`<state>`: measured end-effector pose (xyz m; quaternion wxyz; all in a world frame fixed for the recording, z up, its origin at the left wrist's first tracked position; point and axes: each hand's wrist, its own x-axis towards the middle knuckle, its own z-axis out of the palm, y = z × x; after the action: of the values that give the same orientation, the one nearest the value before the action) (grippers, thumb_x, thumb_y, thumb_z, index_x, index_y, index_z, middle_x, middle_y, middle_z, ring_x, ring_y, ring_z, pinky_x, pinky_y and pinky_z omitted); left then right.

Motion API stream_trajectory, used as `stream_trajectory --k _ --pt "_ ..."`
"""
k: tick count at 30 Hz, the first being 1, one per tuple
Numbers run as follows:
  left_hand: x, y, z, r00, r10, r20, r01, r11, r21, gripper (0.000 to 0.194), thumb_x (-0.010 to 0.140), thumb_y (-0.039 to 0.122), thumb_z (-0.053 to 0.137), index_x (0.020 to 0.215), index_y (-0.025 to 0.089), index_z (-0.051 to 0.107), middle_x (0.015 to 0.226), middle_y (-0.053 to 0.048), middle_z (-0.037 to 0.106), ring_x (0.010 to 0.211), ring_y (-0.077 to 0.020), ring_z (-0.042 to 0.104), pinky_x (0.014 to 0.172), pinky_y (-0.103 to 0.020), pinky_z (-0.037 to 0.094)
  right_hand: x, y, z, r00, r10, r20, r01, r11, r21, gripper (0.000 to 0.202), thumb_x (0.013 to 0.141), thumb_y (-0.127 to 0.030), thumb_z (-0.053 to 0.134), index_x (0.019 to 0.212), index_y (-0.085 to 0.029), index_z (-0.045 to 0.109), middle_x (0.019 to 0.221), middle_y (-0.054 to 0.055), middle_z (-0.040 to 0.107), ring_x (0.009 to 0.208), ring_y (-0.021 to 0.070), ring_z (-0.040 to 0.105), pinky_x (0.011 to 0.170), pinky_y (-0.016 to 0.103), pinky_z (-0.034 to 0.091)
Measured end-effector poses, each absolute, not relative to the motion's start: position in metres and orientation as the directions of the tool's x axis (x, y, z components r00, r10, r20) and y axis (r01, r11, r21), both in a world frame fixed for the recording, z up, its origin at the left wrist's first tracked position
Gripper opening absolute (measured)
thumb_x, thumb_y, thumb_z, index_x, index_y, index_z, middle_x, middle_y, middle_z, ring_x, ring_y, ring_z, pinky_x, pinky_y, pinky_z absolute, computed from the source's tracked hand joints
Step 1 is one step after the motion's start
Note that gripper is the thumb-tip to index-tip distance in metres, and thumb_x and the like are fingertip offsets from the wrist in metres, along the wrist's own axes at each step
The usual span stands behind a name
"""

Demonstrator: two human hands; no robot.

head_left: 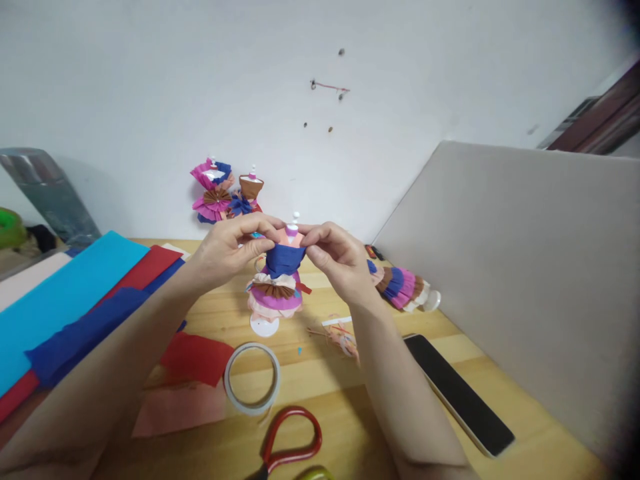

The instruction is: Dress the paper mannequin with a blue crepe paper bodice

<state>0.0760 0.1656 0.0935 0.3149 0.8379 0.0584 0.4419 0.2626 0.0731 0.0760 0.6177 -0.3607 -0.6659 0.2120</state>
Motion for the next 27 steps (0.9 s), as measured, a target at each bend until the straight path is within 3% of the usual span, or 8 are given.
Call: stream_trajectory --k 12,18,27 --pt "0.069 0.162 0.100 0.639 0.312 0.703 -0.089 -0.878 0.471 0.014 0.087 0.018 0.057 0.076 0.016 0.064 0.104 -0.006 0.072 0.095 -0.0175 0.067 0.081 -0.027 0.051 0.266 0.071 0.077 -0.039 0.759 0.650 0.263 0.635 -0.726 0.015 0.087 -0.035 0.068 0.084 -0.021 0.063 0.117 0.007 0.069 0.106 0.0196 0.065 0.091 0.037 0.052" --pt "0.068 0.168 0.095 0.632 0.395 0.666 -0.166 -0.771 0.614 0.009 0.083 0.024 0.065 0.088 0.017 0.068 0.101 -0.008 0.073 0.098 -0.0213 0.068 0.084 -0.032 0.055 0.264 0.071 0.077 -0.021 0.745 0.667 0.241 0.651 -0.720 0.012 0.087 -0.032 0.068 0.084 -0.022 0.063 0.116 0.006 0.070 0.106 0.0188 0.066 0.091 0.036 0.052" --pt "0.071 0.171 0.094 0.595 0.467 0.654 -0.141 -0.741 0.657 0.009 0.080 0.024 0.066 0.073 0.018 0.064 0.099 -0.006 0.074 0.097 -0.0216 0.069 0.084 -0.032 0.056 0.261 0.073 0.077 0.013 0.772 0.636 0.215 0.619 -0.756 0.026 0.082 -0.044 0.072 0.080 -0.021 0.061 0.108 0.007 0.071 0.092 0.0176 0.066 0.078 0.034 0.055"
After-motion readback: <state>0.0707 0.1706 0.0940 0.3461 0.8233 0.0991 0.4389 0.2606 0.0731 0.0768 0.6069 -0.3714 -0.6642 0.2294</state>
